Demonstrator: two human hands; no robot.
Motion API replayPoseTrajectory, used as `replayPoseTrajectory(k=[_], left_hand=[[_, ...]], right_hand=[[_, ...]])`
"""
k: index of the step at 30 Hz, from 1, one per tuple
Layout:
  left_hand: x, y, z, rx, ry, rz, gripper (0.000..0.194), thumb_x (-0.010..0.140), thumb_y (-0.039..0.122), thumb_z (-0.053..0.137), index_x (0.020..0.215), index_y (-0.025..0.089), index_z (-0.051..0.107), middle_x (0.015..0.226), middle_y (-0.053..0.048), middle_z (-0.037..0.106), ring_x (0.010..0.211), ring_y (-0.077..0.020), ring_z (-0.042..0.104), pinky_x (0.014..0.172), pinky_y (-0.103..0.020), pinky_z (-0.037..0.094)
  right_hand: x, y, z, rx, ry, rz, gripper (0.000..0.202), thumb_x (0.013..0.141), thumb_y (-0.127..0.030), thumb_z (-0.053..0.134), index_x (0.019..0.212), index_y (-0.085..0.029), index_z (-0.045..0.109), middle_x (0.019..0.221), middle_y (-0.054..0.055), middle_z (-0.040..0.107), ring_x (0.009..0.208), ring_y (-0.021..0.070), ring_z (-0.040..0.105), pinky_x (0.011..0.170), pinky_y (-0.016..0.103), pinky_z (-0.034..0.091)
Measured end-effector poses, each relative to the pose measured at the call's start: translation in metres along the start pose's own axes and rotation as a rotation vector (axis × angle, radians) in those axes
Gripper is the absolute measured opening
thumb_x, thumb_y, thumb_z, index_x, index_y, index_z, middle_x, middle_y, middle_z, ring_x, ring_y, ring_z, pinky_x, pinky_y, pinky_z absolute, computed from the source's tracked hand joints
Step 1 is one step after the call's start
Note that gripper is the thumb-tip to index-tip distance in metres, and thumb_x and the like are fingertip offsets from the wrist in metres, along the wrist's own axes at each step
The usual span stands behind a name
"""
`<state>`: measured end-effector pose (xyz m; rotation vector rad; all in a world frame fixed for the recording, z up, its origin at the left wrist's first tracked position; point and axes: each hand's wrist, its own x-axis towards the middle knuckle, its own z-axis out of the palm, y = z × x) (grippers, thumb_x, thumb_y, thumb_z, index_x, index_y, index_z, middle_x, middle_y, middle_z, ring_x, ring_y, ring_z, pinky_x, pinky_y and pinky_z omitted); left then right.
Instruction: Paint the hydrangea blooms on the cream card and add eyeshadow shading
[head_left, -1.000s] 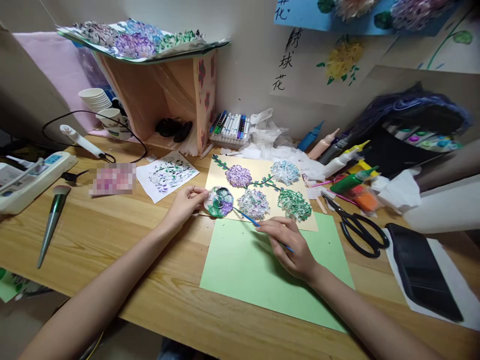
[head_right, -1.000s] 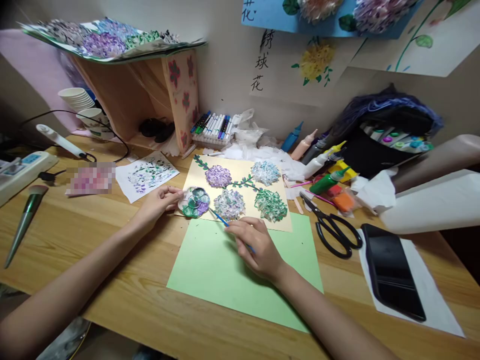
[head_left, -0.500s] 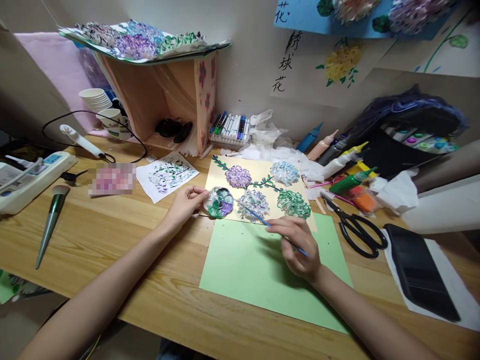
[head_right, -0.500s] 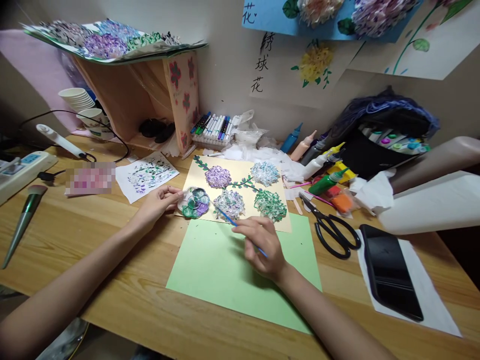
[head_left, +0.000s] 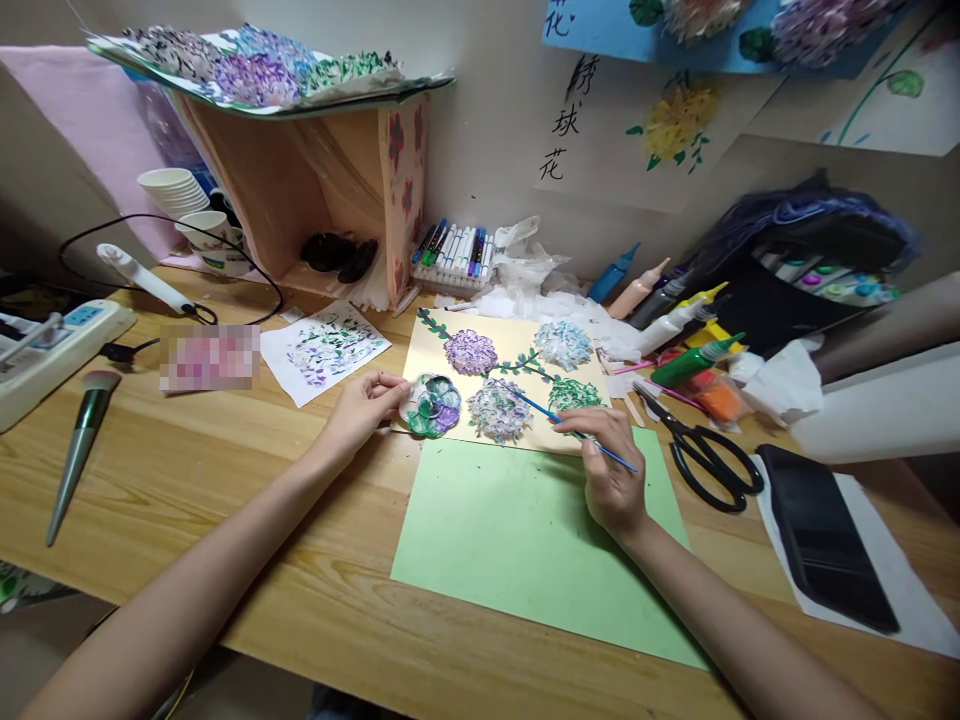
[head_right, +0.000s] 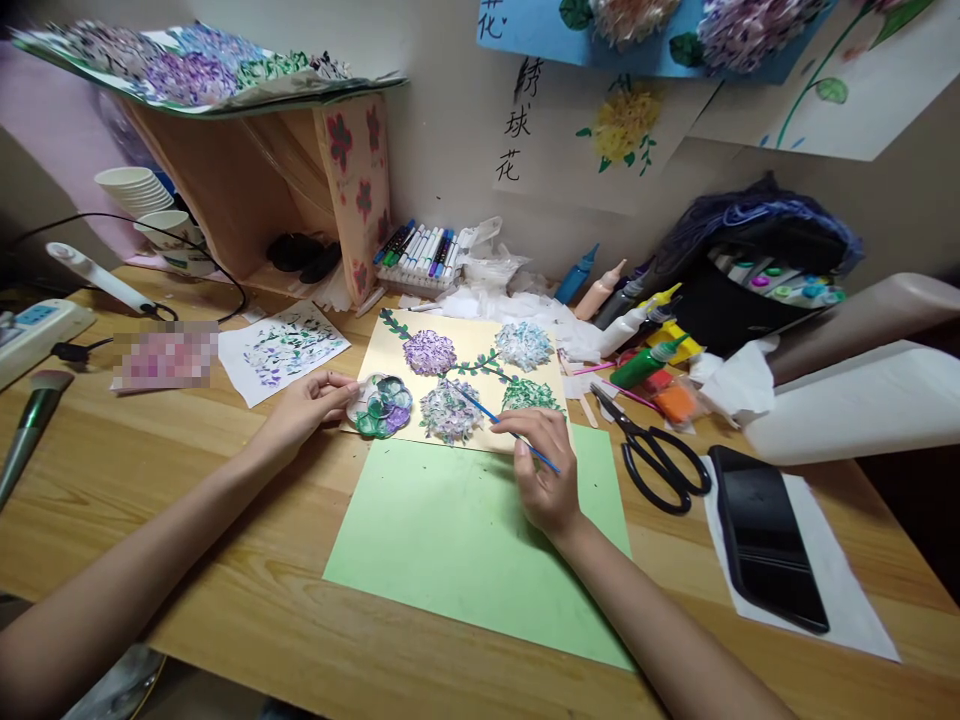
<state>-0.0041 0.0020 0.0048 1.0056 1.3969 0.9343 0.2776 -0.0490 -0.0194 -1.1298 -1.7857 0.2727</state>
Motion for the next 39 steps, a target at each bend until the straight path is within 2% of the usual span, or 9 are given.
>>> replayPoseTrajectory(k=[4,8,13,23,27,30,32,35,39], left_hand=[[0.0,0.0,0.0,0.011,0.007,0.0,0.039,0.061,0.042,0.072,0.082,0.014,0.055,0.061,0.002,0.058,0.047,-0.0078,0.05,0.041,-0.017,0.031],[0.0,0.0,0.001,0.01,0.015,-0.002,0.038,0.061,0.042,0.072,0.081,0.014,0.056,0.06,0.002,0.058,0.047,-0.0082,0.051,0.041,-0.017,0.031],[0.001,0.002,0.001,0.007,0.023,-0.008,0.036,0.06,0.039,0.072,0.081,0.014,0.056,0.065,0.0,0.06,0.049,-0.0084,0.053,0.044,-0.018,0.035],[0.001,0.0,0.0,-0.014,0.017,-0.007,0.036,0.06,0.04,0.073,0.08,0.015,0.056,0.062,0.001,0.06,0.048,-0.0085,0.053,0.042,-0.018,0.032],[0.001,0.0,0.0,-0.004,0.024,-0.013,0.035,0.062,0.038,0.072,0.083,0.015,0.056,0.069,-0.001,0.063,0.053,-0.0097,0.057,0.046,-0.018,0.038],[0.001,-0.001,0.0,-0.005,0.032,-0.014,0.036,0.063,0.039,0.072,0.085,0.015,0.057,0.072,-0.002,0.065,0.056,-0.0115,0.06,0.049,-0.02,0.041],[0.001,-0.001,0.0,-0.01,0.036,-0.009,0.037,0.063,0.039,0.072,0.086,0.015,0.057,0.073,-0.003,0.066,0.058,-0.0126,0.061,0.05,-0.02,0.042],[0.001,-0.001,0.0,-0.025,0.04,-0.002,0.039,0.062,0.038,0.073,0.088,0.014,0.057,0.07,-0.003,0.066,0.056,-0.0127,0.061,0.049,-0.02,0.043],[0.001,-0.001,0.001,-0.033,0.035,0.016,0.039,0.061,0.039,0.073,0.086,0.014,0.056,0.068,-0.002,0.066,0.055,-0.0122,0.061,0.048,-0.02,0.042]], right_hand=[[0.0,0.0,0.0,0.005,-0.034,0.008,0.023,0.087,-0.021,0.038,0.088,-0.024,0.061,0.089,0.004,0.064,0.091,0.0224,0.053,0.082,0.04,0.039],[0.002,0.001,0.001,-0.007,0.032,0.056,0.023,0.088,-0.023,0.038,0.089,-0.024,0.061,0.091,0.004,0.063,0.094,0.0231,0.053,0.082,0.041,0.039],[0.004,0.001,0.0,0.006,-0.027,0.075,0.025,0.089,-0.024,0.037,0.088,-0.024,0.062,0.089,0.003,0.064,0.094,0.0227,0.053,0.083,0.04,0.039],[0.004,0.003,0.001,0.016,-0.016,0.143,0.025,0.09,-0.026,0.036,0.092,-0.024,0.061,0.094,0.004,0.063,0.098,0.023,0.052,0.085,0.041,0.04],[0.004,0.002,0.001,0.007,-0.032,0.134,0.026,0.09,-0.025,0.036,0.092,-0.024,0.061,0.093,0.004,0.064,0.098,0.0231,0.052,0.085,0.041,0.04],[0.001,-0.003,0.0,0.004,0.014,0.065,0.025,0.089,-0.022,0.036,0.095,-0.024,0.061,0.094,0.005,0.063,0.097,0.0234,0.052,0.083,0.041,0.041],[-0.002,-0.008,0.0,0.031,-0.034,-0.053,0.026,0.086,-0.02,0.037,0.096,-0.024,0.06,0.093,0.005,0.064,0.094,0.0232,0.054,0.081,0.041,0.042],[-0.006,-0.015,0.003,0.047,-0.19,-0.178,0.028,0.084,-0.016,0.038,0.1,-0.024,0.06,0.093,0.004,0.067,0.09,0.0223,0.056,0.078,0.04,0.042],[-0.007,-0.019,0.008,0.014,-0.307,-0.146,0.029,0.085,-0.015,0.039,0.106,-0.025,0.057,0.098,0.004,0.067,0.094,0.0218,0.055,0.08,0.038,0.042]])
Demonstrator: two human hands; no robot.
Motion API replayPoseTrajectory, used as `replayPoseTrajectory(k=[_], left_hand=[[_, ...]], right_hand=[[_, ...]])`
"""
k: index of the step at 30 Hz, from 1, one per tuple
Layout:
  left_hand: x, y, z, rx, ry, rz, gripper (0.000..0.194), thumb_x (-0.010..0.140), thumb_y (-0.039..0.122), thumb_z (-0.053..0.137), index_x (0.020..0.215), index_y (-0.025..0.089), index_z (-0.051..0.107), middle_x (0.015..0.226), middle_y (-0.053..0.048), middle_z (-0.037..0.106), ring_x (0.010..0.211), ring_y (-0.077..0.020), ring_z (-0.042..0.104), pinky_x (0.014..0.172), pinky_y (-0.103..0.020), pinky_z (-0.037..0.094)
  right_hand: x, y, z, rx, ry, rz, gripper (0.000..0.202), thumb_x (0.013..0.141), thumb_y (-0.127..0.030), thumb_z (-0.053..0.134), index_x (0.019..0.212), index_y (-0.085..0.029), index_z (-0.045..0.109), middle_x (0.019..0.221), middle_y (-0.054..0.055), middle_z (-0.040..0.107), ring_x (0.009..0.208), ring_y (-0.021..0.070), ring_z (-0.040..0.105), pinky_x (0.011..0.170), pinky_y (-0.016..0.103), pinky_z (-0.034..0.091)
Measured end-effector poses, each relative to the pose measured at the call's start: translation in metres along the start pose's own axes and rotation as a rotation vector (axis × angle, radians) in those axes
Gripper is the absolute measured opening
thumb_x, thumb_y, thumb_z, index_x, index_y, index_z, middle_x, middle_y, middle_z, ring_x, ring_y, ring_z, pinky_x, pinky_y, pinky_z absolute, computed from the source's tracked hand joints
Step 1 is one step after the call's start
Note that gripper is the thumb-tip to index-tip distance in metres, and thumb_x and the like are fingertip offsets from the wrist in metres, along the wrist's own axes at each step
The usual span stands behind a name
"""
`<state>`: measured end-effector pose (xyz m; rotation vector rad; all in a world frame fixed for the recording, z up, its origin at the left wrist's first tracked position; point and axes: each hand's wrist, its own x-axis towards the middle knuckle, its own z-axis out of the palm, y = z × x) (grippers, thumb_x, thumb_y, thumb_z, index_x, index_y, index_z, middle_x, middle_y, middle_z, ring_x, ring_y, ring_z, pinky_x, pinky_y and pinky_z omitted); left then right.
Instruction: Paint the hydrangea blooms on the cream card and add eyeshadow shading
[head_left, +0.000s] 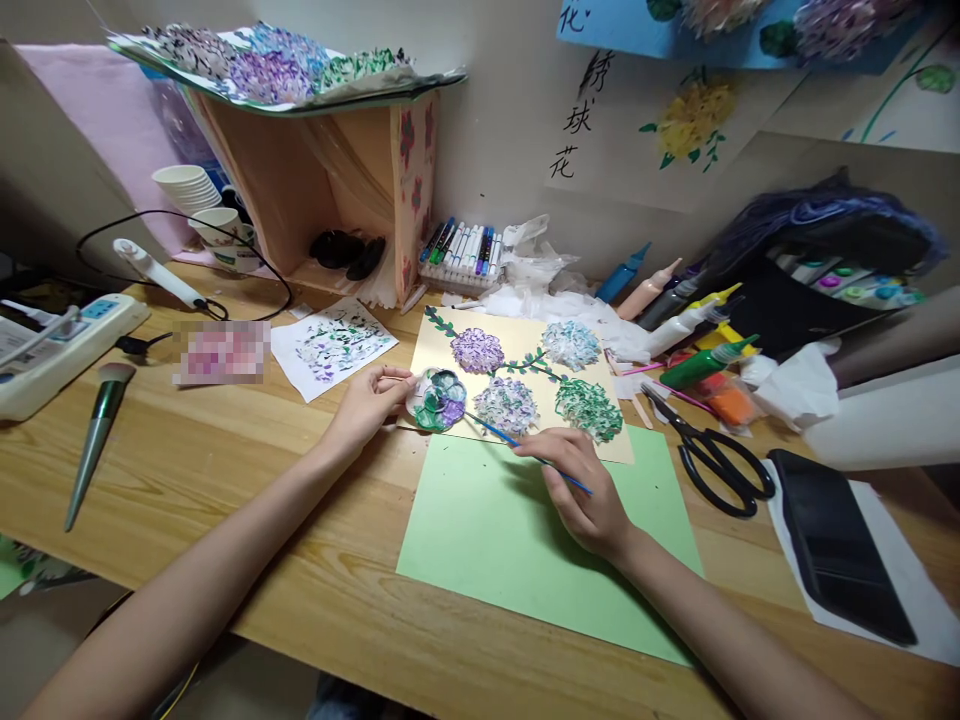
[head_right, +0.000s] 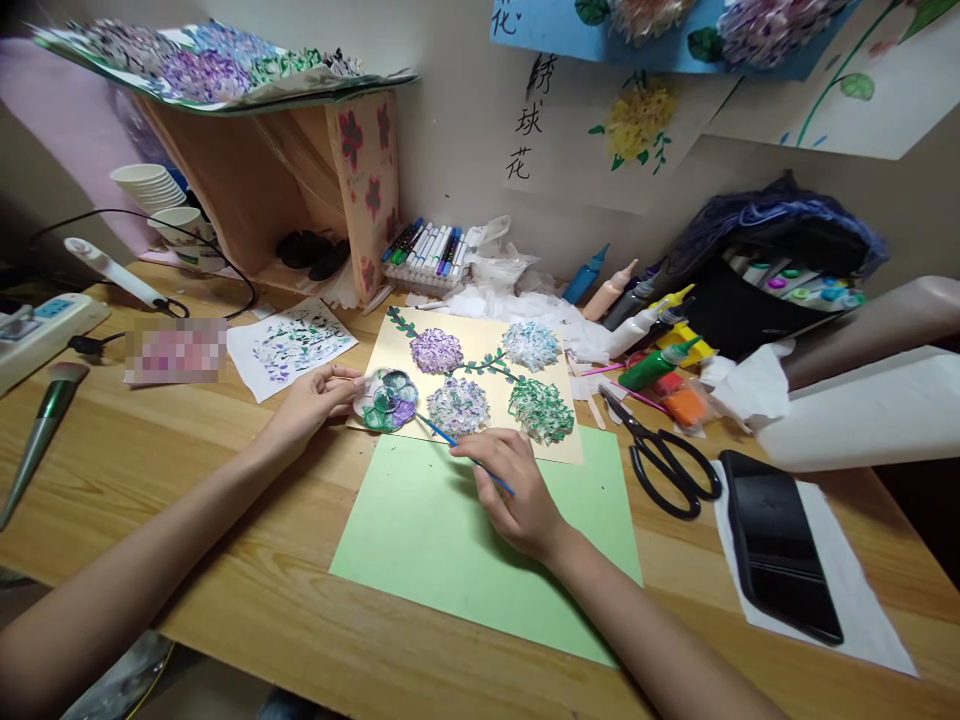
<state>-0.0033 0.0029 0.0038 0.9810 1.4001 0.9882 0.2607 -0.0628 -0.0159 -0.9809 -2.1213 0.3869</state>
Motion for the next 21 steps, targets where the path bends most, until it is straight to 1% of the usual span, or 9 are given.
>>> replayPoseTrajectory(k=[2,7,10,12,13,15,17,19,21], left_hand=[[0.0,0.0,0.0,0.008,-0.009,0.009,0.04,0.061,0.041,0.073,0.086,0.014,0.056,0.069,-0.002,0.066,0.055,-0.0122,0.061,0.049,-0.02,0.042],[-0.001,0.0,0.0,0.035,-0.029,0.016,0.042,0.063,0.045,0.072,0.088,0.015,0.056,0.072,-0.003,0.067,0.054,-0.0122,0.061,0.043,-0.018,0.036],[-0.001,0.0,0.0,0.023,-0.029,0.015,0.042,0.062,0.044,0.073,0.087,0.015,0.056,0.071,-0.003,0.067,0.054,-0.0121,0.061,0.043,-0.018,0.037],[-0.001,0.001,0.0,0.012,-0.026,0.009,0.042,0.061,0.043,0.074,0.086,0.015,0.056,0.071,-0.003,0.067,0.055,-0.0119,0.061,0.045,-0.018,0.038],[-0.001,0.001,0.0,0.006,-0.023,0.008,0.042,0.061,0.043,0.074,0.086,0.015,0.056,0.071,-0.003,0.067,0.056,-0.0119,0.061,0.047,-0.018,0.039],[0.0,0.0,0.0,0.002,-0.018,0.009,0.041,0.061,0.041,0.074,0.087,0.014,0.056,0.072,-0.003,0.066,0.058,-0.0117,0.062,0.049,-0.019,0.041],[0.001,-0.001,0.0,0.007,-0.021,0.006,0.041,0.062,0.039,0.074,0.089,0.014,0.056,0.072,-0.002,0.066,0.058,-0.0109,0.061,0.05,-0.018,0.042],[0.002,-0.003,0.001,0.015,-0.035,0.001,0.04,0.063,0.039,0.073,0.088,0.014,0.056,0.069,-0.001,0.065,0.054,-0.0091,0.059,0.047,-0.017,0.039],[0.004,-0.005,0.002,0.016,-0.041,0.007,0.04,0.063,0.039,0.073,0.087,0.013,0.055,0.064,0.001,0.063,0.049,-0.0074,0.055,0.043,-0.016,0.035]], right_hand=[[0.001,0.001,0.001,0.01,-0.03,0.014,0.029,0.086,-0.015,0.039,0.108,-0.025,0.056,0.1,0.004,0.066,0.095,0.0216,0.054,0.08,0.038,0.042],[0.001,0.001,0.002,0.037,-0.009,0.036,0.03,0.087,-0.013,0.038,0.108,-0.025,0.055,0.099,0.004,0.065,0.097,0.0216,0.052,0.081,0.038,0.042],[0.0,-0.001,0.001,0.06,0.002,0.013,0.03,0.086,-0.013,0.038,0.107,-0.025,0.056,0.099,0.004,0.065,0.095,0.0216,0.052,0.08,0.038,0.042],[-0.002,0.0,-0.002,0.085,0.088,0.017,0.03,0.086,-0.015,0.037,0.104,-0.024,0.058,0.097,0.004,0.065,0.093,0.0221,0.053,0.08,0.039,0.042],[-0.003,0.002,-0.005,0.096,0.159,0.029,0.028,0.085,-0.016,0.038,0.101,-0.024,0.06,0.095,0.004,0.066,0.092,0.0224,0.053,0.08,0.04,0.041],[-0.007,0.009,-0.012,0.13,0.348,0.08,0.022,0.084,-0.019,0.042,0.09,-0.024,0.062,0.087,0.004,0.065,0.087,0.0227,0.055,0.079,0.04,0.041],[-0.013,0.02,-0.021,0.227,0.51,0.175,0.018,0.082,-0.02,0.045,0.079,-0.023,0.062,0.077,0.003,0.063,0.08,0.0217,0.056,0.075,0.038,0.041],[-0.021,0.03,-0.03,0.386,0.589,0.3,0.016,0.081,-0.019,0.047,0.074,-0.022,0.06,0.072,0.002,0.06,0.074,0.0198,0.057,0.069,0.035,0.042],[-0.027,0.037,-0.035,0.529,0.594,0.397,0.014,0.081,-0.019,0.047,0.076,-0.021,0.06,0.072,0.002,0.059,0.071,0.0183,0.057,0.064,0.032,0.042]])
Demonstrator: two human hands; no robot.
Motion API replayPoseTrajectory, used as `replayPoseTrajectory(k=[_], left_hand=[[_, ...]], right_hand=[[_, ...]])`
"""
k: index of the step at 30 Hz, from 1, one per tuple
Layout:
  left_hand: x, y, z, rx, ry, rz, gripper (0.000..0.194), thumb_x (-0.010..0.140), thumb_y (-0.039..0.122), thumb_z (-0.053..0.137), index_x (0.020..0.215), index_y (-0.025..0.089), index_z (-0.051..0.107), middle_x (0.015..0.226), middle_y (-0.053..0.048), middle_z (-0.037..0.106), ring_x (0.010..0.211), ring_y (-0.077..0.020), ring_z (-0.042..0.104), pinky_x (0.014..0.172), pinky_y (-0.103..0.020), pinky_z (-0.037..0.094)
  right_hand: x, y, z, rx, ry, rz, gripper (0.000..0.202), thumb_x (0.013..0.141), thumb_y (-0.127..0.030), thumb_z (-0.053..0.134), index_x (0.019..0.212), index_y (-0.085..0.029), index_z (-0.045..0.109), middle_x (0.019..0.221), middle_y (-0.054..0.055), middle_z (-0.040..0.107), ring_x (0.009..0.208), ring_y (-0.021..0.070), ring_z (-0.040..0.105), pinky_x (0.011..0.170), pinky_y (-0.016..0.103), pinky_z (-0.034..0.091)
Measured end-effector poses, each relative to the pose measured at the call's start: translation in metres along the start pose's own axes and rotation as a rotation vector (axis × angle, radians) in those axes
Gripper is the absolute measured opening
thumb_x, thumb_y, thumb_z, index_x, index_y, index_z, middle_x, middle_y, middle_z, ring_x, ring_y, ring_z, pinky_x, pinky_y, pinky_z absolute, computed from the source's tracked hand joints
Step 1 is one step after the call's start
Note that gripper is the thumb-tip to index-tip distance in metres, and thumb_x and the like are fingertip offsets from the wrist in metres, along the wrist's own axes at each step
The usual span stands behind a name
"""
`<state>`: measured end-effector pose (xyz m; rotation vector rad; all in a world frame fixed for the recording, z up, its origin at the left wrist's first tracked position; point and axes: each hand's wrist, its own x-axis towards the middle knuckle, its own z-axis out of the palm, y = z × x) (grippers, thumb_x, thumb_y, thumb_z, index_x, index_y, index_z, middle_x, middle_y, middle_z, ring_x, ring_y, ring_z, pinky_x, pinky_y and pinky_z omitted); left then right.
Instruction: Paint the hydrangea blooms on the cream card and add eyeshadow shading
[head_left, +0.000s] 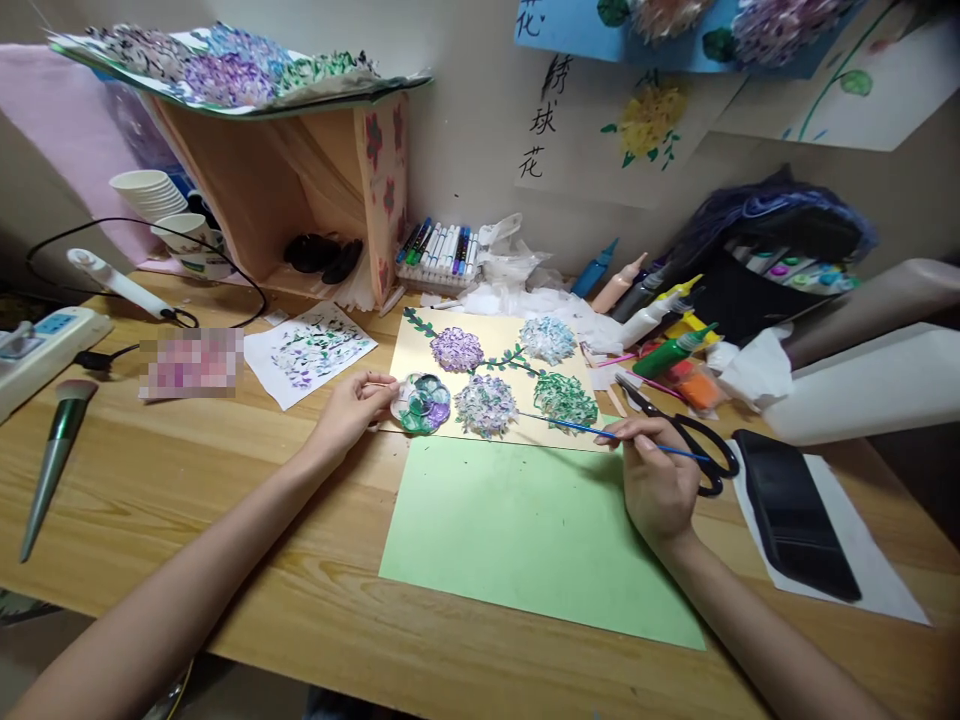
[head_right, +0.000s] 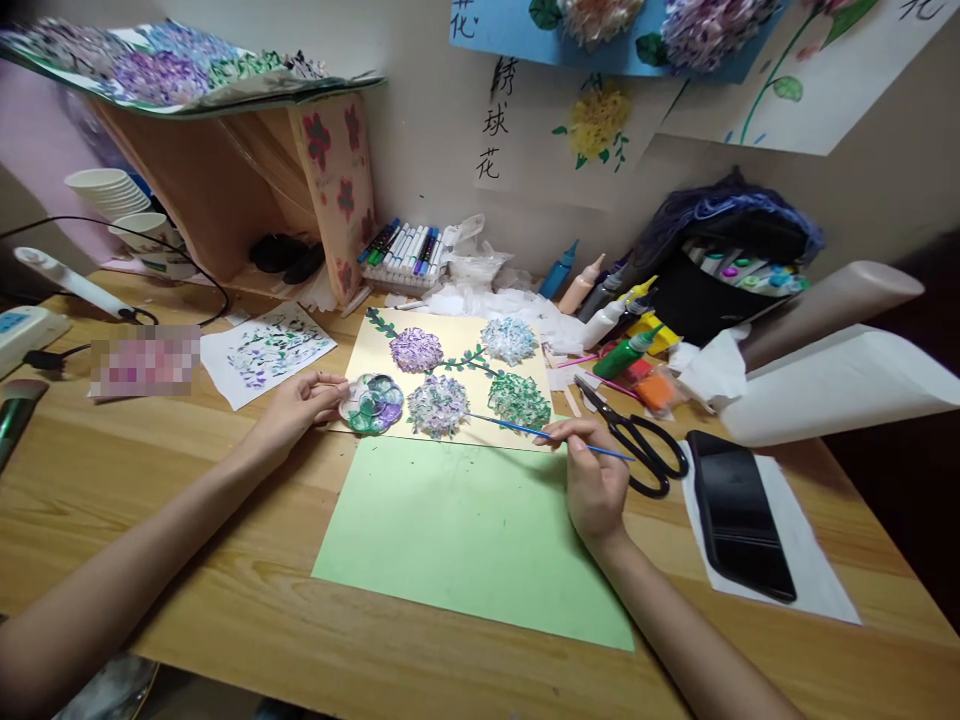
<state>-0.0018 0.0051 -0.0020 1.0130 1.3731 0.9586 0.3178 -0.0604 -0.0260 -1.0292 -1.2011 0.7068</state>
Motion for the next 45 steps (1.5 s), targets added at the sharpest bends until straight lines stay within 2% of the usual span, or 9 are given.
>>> replayPoseTrajectory(k=[5,11,16,20,32,38,40,43,45], left_hand=[[0.001,0.001,0.002,0.016,0.015,-0.007,0.04,0.061,0.039,0.074,0.087,0.014,0.056,0.063,0.001,0.062,0.05,-0.0076,0.054,0.044,-0.016,0.035],[0.001,0.001,0.0,0.074,0.015,-0.004,0.043,0.062,0.04,0.073,0.092,0.015,0.056,0.068,0.001,0.063,0.053,-0.0083,0.055,0.046,-0.017,0.035],[0.002,0.0,-0.001,0.096,-0.004,0.008,0.042,0.064,0.04,0.072,0.092,0.014,0.057,0.063,0.003,0.059,0.049,-0.006,0.05,0.045,-0.016,0.031],[0.001,0.002,0.0,0.102,0.004,0.006,0.041,0.065,0.04,0.072,0.093,0.014,0.056,0.065,0.003,0.059,0.052,-0.0068,0.051,0.046,-0.017,0.032],[0.0,0.003,0.001,0.113,0.024,-0.014,0.041,0.063,0.038,0.072,0.094,0.015,0.057,0.073,-0.001,0.065,0.06,-0.0114,0.06,0.049,-0.019,0.038],[-0.001,0.004,0.002,0.061,0.029,-0.015,0.044,0.06,0.038,0.074,0.093,0.014,0.058,0.073,-0.002,0.066,0.061,-0.0124,0.061,0.052,-0.02,0.042],[-0.002,0.004,0.003,0.046,0.034,-0.025,0.045,0.06,0.038,0.074,0.094,0.013,0.059,0.075,-0.003,0.067,0.061,-0.012,0.06,0.051,-0.02,0.042],[-0.003,0.003,0.002,0.03,-0.019,-0.027,0.049,0.062,0.039,0.073,0.102,0.012,0.062,0.081,-0.006,0.068,0.06,-0.0112,0.059,0.046,-0.018,0.038],[-0.005,0.003,0.001,0.019,-0.054,-0.016,0.052,0.065,0.039,0.072,0.108,0.013,0.063,0.088,-0.007,0.069,0.064,-0.0119,0.06,0.047,-0.018,0.038]], right_hand=[[-0.003,0.004,-0.006,-0.052,-0.097,0.103,0.01,0.082,-0.022,0.05,0.082,-0.021,0.06,0.08,0.003,0.061,0.074,0.0171,0.056,0.064,0.03,0.042],[-0.004,0.006,-0.006,-0.136,-0.064,0.044,0.011,0.084,-0.025,0.049,0.082,-0.021,0.059,0.083,0.003,0.06,0.075,0.0174,0.055,0.063,0.029,0.042],[-0.002,0.003,-0.006,-0.174,-0.134,0.058,0.012,0.084,-0.024,0.048,0.081,-0.021,0.059,0.082,0.004,0.06,0.079,0.0184,0.057,0.067,0.03,0.044],[-0.002,0.001,-0.005,-0.205,-0.074,0.001,0.013,0.085,-0.024,0.047,0.08,-0.021,0.058,0.081,0.003,0.059,0.079,0.0183,0.057,0.068,0.03,0.044],[-0.005,-0.001,-0.007,-0.258,-0.115,-0.054,0.015,0.085,-0.023,0.046,0.076,-0.021,0.058,0.078,0.003,0.058,0.08,0.0189,0.056,0.073,0.034,0.043],[-0.009,-0.008,0.0,-0.227,-0.101,-0.205,0.016,0.085,-0.02,0.044,0.077,-0.021,0.058,0.076,0.002,0.059,0.076,0.0188,0.056,0.072,0.035,0.041],[-0.012,-0.011,0.009,-0.242,-0.168,-0.237,0.017,0.085,-0.018,0.044,0.083,-0.022,0.06,0.079,0.002,0.062,0.079,0.0195,0.057,0.073,0.035,0.042],[-0.017,-0.016,0.029,-0.311,-0.388,-0.247,0.021,0.085,-0.015,0.043,0.094,-0.023,0.06,0.09,0.003,0.065,0.087,0.0206,0.059,0.077,0.036,0.043],[-0.018,-0.019,0.044,-0.352,-0.457,-0.235,0.024,0.086,-0.014,0.043,0.099,-0.024,0.06,0.094,0.004,0.066,0.089,0.0205,0.059,0.076,0.036,0.044]])
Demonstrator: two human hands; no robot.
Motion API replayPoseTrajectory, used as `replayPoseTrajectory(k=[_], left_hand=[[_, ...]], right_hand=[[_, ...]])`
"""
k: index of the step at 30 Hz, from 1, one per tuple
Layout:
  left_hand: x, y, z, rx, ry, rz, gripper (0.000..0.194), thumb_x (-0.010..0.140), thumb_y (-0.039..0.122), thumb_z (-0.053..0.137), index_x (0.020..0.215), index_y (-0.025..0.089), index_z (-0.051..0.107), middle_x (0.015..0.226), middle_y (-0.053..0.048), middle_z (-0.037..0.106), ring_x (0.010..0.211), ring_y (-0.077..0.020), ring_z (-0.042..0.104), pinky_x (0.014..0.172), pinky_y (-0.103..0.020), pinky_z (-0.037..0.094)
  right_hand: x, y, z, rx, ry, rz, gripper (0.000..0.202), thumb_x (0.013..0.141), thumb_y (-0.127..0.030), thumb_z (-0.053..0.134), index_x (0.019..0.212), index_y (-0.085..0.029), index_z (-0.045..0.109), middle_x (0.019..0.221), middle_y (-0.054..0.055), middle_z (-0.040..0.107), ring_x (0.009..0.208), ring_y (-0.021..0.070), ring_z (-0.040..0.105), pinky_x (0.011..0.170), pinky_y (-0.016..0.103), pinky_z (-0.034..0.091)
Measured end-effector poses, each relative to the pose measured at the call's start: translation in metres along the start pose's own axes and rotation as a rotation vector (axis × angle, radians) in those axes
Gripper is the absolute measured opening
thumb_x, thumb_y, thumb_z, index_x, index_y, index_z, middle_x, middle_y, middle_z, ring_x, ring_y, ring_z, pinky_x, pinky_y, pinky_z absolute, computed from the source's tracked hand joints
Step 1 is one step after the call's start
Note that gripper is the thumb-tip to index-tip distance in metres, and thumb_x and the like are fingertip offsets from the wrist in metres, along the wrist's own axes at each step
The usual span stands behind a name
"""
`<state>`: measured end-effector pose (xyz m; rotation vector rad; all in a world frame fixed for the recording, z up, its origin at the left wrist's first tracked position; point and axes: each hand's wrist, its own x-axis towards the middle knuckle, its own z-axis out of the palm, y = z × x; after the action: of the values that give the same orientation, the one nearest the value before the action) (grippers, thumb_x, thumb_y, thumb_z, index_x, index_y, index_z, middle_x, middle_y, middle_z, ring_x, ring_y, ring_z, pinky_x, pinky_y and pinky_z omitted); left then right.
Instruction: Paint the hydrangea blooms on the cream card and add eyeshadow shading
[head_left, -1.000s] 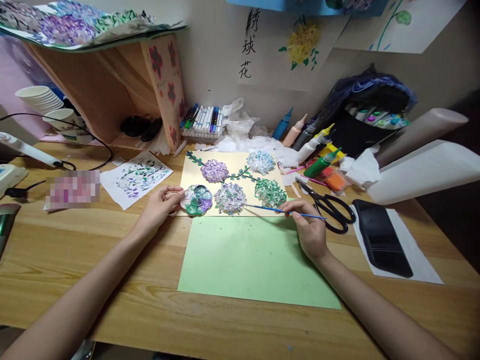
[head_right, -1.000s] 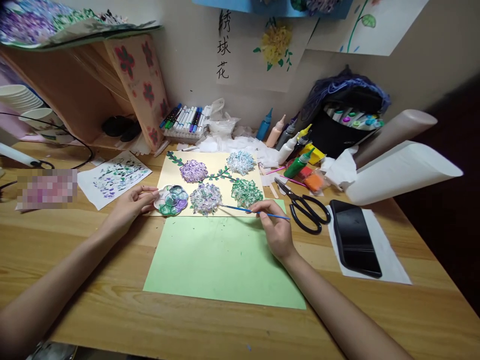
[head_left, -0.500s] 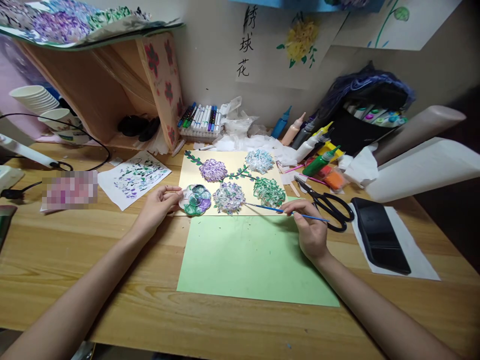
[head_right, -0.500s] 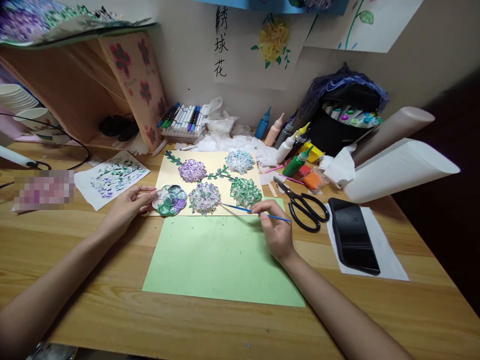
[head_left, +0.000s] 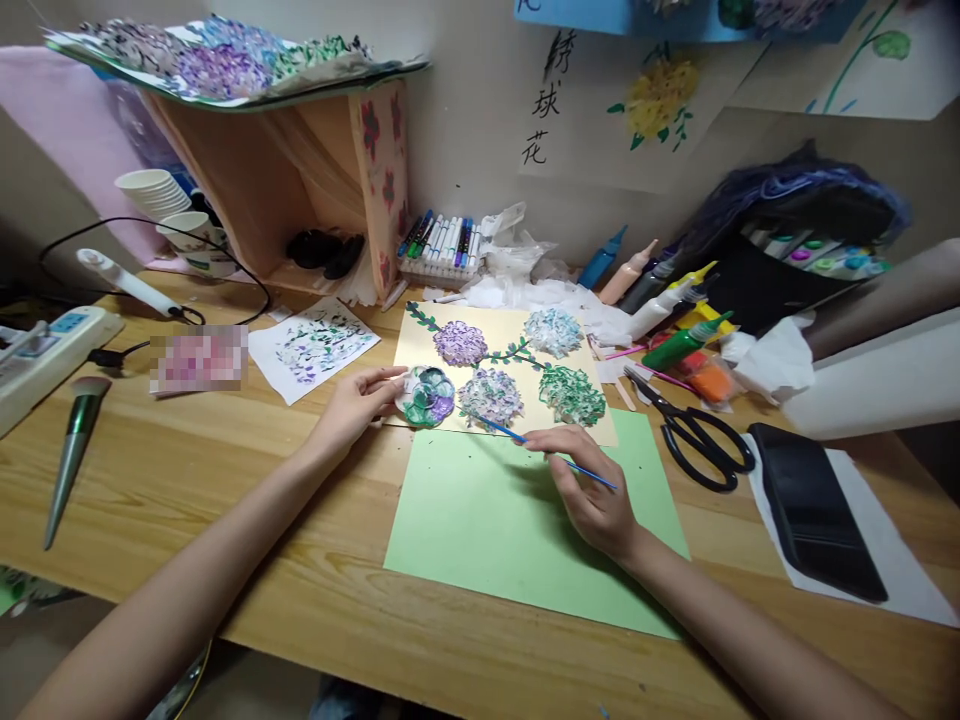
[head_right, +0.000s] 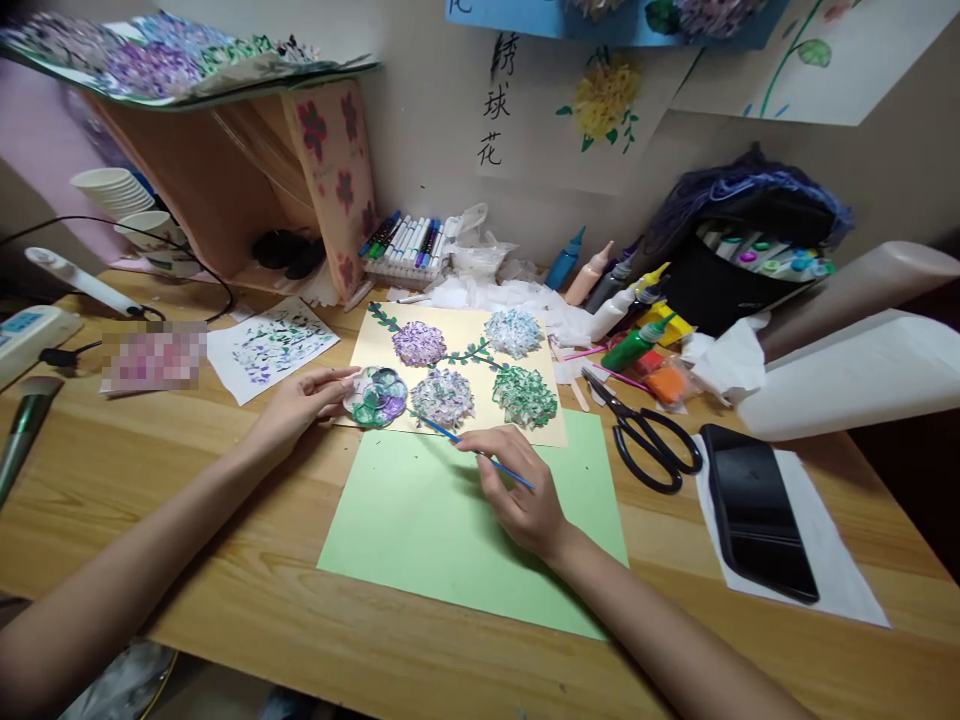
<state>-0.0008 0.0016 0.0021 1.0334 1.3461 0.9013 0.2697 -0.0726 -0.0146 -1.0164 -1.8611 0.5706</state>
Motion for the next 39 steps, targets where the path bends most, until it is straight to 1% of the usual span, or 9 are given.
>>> replayPoseTrajectory(k=[6,13,16,20,24,26,30,34,39], left_hand=[[-0.004,0.002,-0.002,0.004,-0.005,0.029,0.051,0.064,0.045,0.071,0.106,0.017,0.068,0.091,-0.007,0.07,0.068,-0.0151,0.061,0.051,-0.021,0.042],[-0.007,0.004,-0.001,0.054,0.0,0.039,0.048,0.068,0.045,0.068,0.107,0.017,0.068,0.092,-0.008,0.071,0.066,-0.0141,0.06,0.05,-0.021,0.038],[-0.008,0.005,-0.001,0.053,0.003,0.049,0.047,0.069,0.044,0.068,0.106,0.016,0.068,0.096,-0.008,0.071,0.071,-0.0154,0.061,0.054,-0.022,0.041],[-0.009,0.009,0.001,0.023,0.023,0.014,0.045,0.066,0.042,0.071,0.104,0.017,0.069,0.099,-0.008,0.07,0.073,-0.0156,0.062,0.056,-0.021,0.043],[-0.008,0.008,0.002,0.011,0.016,-0.009,0.047,0.064,0.043,0.073,0.103,0.017,0.07,0.092,-0.008,0.072,0.07,-0.0166,0.063,0.054,-0.021,0.043],[-0.005,0.005,0.001,0.018,0.008,-0.019,0.047,0.064,0.043,0.072,0.103,0.017,0.069,0.091,-0.008,0.072,0.071,-0.0167,0.064,0.054,-0.021,0.043],[0.0,-0.002,-0.002,0.04,0.003,-0.031,0.048,0.065,0.044,0.072,0.105,0.018,0.068,0.09,-0.007,0.071,0.067,-0.0148,0.064,0.05,-0.019,0.04],[0.002,-0.004,-0.002,0.003,0.001,-0.027,0.05,0.062,0.043,0.073,0.105,0.017,0.068,0.09,-0.008,0.071,0.065,-0.0141,0.063,0.05,-0.019,0.041],[0.001,-0.002,-0.001,0.012,-0.003,-0.033,0.05,0.061,0.042,0.074,0.104,0.017,0.069,0.088,-0.007,0.072,0.065,-0.0141,0.063,0.049,-0.019,0.04]], right_hand=[[0.017,-0.007,0.02,-0.063,-0.024,0.029,0.022,0.087,-0.015,0.043,0.099,-0.025,0.058,0.091,0.004,0.064,0.087,0.0205,0.056,0.076,0.036,0.042],[0.016,-0.008,0.019,0.005,-0.017,0.077,0.023,0.089,-0.016,0.04,0.097,-0.025,0.059,0.091,0.003,0.063,0.088,0.0189,0.054,0.078,0.034,0.041],[0.016,-0.009,0.017,0.02,-0.038,0.098,0.022,0.089,-0.018,0.04,0.097,-0.025,0.06,0.091,0.003,0.063,0.089,0.0191,0.054,0.078,0.035,0.04],[0.014,-0.003,0.005,0.058,0.115,0.09,0.022,0.089,-0.02,0.041,0.095,-0.024,0.061,0.091,0.004,0.063,0.088,0.0206,0.055,0.078,0.037,0.041],[0.003,0.016,-0.016,0.179,0.309,0.172,0.019,0.085,-0.023,0.044,0.089,-0.022,0.062,0.086,0.005,0.063,0.083,0.0211,0.057,0.07,0.035,0.043],[-0.003,0.025,-0.024,0.241,0.347,0.205,0.017,0.083,-0.024,0.046,0.085,-0.022,0.062,0.082,0.005,0.062,0.082,0.0213,0.058,0.07,0.036,0.044],[-0.007,0.029,-0.026,0.245,0.298,0.187,0.015,0.083,-0.025,0.047,0.08,-0.022,0.061,0.079,0.004,0.061,0.08,0.0212,0.058,0.074,0.038,0.044],[-0.004,0.023,-0.023,0.13,0.167,0.151,0.017,0.086,-0.026,0.044,0.081,-0.022,0.061,0.08,0.004,0.062,0.081,0.0216,0.057,0.075,0.038,0.043],[-0.004,0.022,-0.024,0.119,0.195,0.127,0.018,0.087,-0.025,0.043,0.083,-0.023,0.06,0.081,0.004,0.062,0.083,0.0211,0.057,0.076,0.037,0.042]])
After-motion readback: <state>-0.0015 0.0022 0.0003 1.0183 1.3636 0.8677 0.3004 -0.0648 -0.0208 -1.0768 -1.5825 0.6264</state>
